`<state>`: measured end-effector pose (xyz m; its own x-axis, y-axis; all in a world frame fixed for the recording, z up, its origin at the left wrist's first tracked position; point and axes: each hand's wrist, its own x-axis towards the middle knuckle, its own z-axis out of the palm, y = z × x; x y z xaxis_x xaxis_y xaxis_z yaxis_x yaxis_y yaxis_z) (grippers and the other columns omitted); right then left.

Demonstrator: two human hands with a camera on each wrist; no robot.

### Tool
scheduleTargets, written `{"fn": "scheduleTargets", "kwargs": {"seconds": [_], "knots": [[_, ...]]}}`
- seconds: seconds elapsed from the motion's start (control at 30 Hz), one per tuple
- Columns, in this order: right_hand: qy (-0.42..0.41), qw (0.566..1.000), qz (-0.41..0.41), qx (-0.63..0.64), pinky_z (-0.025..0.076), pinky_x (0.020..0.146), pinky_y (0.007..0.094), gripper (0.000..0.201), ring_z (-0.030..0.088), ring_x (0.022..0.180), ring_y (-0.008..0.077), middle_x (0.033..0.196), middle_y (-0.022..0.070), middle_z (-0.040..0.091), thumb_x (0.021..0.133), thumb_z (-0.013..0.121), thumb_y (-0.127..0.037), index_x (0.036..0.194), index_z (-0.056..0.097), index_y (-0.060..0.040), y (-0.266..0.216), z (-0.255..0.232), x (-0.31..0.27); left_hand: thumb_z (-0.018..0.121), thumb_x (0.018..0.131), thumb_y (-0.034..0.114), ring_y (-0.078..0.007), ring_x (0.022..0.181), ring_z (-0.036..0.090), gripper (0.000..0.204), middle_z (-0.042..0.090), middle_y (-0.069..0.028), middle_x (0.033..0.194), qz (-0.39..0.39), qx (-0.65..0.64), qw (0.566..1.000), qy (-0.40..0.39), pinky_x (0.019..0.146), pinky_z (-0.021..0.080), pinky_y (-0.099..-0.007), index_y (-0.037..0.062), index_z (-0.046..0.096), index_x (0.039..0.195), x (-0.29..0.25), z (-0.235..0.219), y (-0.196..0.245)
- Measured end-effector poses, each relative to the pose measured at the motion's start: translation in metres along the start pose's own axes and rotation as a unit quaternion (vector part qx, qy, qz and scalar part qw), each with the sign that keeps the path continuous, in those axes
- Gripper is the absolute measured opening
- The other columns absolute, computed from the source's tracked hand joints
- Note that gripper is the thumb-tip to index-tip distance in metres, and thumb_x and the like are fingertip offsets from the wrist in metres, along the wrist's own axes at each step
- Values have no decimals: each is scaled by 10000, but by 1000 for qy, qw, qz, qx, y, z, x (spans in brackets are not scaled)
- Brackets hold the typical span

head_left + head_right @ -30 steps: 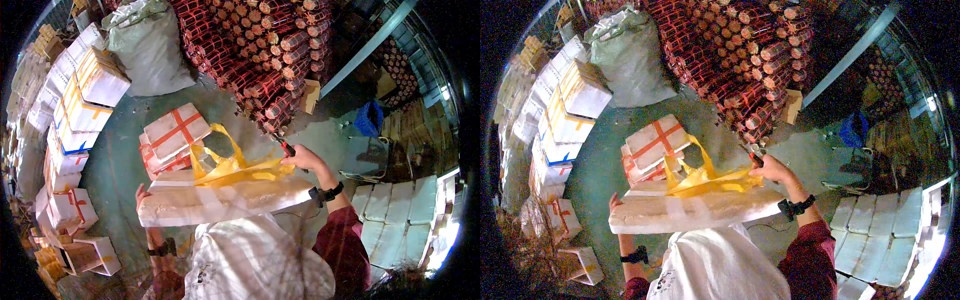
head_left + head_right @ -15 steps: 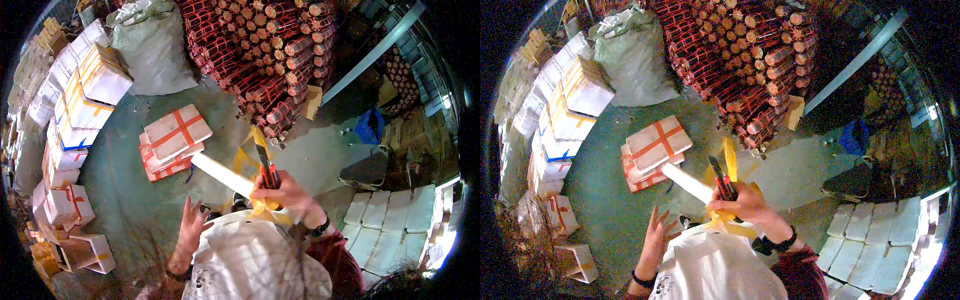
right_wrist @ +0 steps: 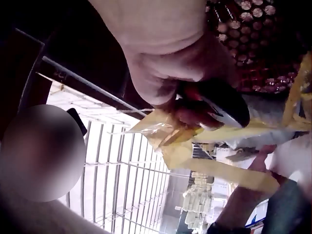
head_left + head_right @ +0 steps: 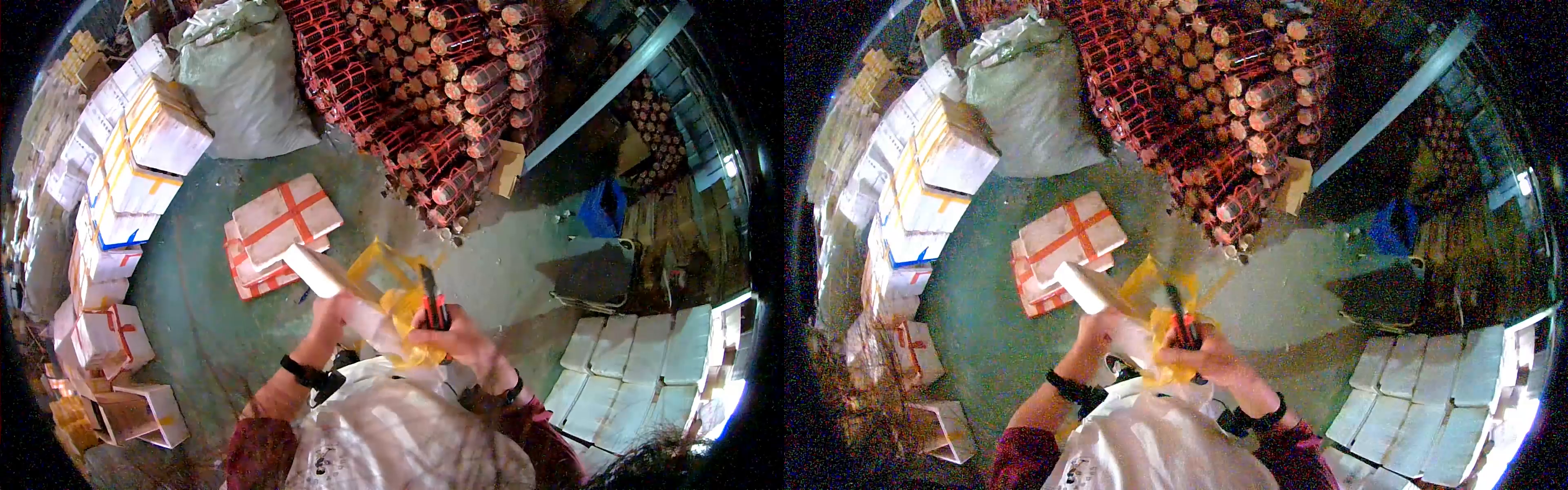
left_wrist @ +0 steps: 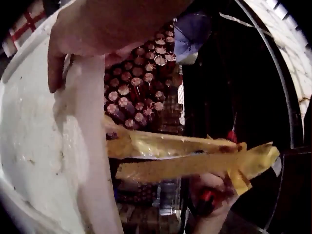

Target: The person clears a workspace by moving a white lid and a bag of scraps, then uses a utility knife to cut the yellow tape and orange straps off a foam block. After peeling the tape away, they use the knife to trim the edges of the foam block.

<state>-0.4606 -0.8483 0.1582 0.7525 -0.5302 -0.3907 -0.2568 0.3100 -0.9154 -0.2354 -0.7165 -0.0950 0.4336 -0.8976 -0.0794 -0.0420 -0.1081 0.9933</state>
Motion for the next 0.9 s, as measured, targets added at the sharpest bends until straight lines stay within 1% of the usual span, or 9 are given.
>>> {"fn": "scheduleTargets", "kwargs": {"seconds": [0.07, 0.17, 0.2, 0.27, 0.33, 0.53, 0.77, 0.8, 0.9], "knots": [[103, 994, -12, 27, 461, 653, 254, 146, 566, 707, 78, 787, -27, 619, 836, 751, -149, 873, 652, -49, 16, -20, 7, 680, 768, 67, -252, 724, 679, 316, 668, -64, 824, 80, 222, 971, -30, 606, 537, -347, 68, 632, 1080, 12, -20, 39], [303, 948, -54, -85, 469, 648, 267, 132, 578, 707, 89, 805, -6, 642, 874, 707, -137, 888, 649, -19, 33, -64, 24, 611, 736, -35, -269, 802, 666, 308, 660, -101, 911, -108, -111, 983, 95, 684, 537, -366, 16, 631, 1039, 12, -42, 13], [370, 909, -80, -173, 473, 648, 275, 142, 580, 705, 94, 811, 5, 649, 887, 691, -136, 897, 643, -2, 41, -79, 29, 608, 739, -11, -266, 845, 664, 334, 652, -101, 955, 0, 116, 992, 43, 691, 539, -364, 4, 613, 1073, 3, -57, 21], [440, 869, -78, -214, 501, 639, 328, 169, 626, 668, 197, 724, 81, 645, 887, 676, -174, 945, 629, -22, 43, -93, 35, 608, 722, 17, -242, 893, 647, 379, 629, -94, 1006, -180, -376, 882, 217, 715, 530, -345, -27, 579, 1097, 14, -53, 67], [506, 817, -106, -255, 504, 647, 333, 184, 634, 677, 201, 707, 77, 635, 887, 677, -182, 960, 619, -24, 62, -102, 47, 581, 660, 9, -226, 877, 633, 443, 624, -81, 981, -129, -325, 898, 266, 752, 507, -323, -48, 579, 1099, 6, -64, 83], [481, 860, -9, 171, 324, 388, 261, 230, 441, 422, 97, 590, -16, 536, 969, 612, -319, 904, 606, -98, 88, -152, 63, 597, 565, 115, -212, 710, 585, 552, 611, -93, 909, -66, -181, 926, 324, 652, 476, -280, -78, 552, 1080, -20, -98, 150], [608, 782, -84, 107, 345, 396, 261, 233, 456, 438, 113, 655, 44, 622, 982, 531, -284, 986, 627, -71, 87, -252, 33, 652, 572, 144, -277, 871, 679, 696, 666, -151, 1071, -19, -232, 923, 308, 767, 573, -374, -97, 522, 1212, -56, -162, 144], [587, 763, -214, 165, 328, 389, 258, 244, 421, 425, 110, 697, 34, 651, 988, 520, -302, 1037, 648, -99, 137, -310, 45, 655, 582, 147, -270, 862, 681, 683, 669, -146, 1066, -16, -223, 924, 310, 757, 572, -366, -92, 527, 1208, -59, -165, 145], [479, 860, -142, 106, 391, 420, 260, 255, 471, 476, 97, 815, 24, 672, 968, 553, -294, 1103, 656, -103, 74, -255, 35, 544, 504, 22, -225, 719, 648, 564, 657, -104, 864, -36, -206, 921, 330, 676, 522, -307, -105, 583, 1053, -62, -163, 157]]}}
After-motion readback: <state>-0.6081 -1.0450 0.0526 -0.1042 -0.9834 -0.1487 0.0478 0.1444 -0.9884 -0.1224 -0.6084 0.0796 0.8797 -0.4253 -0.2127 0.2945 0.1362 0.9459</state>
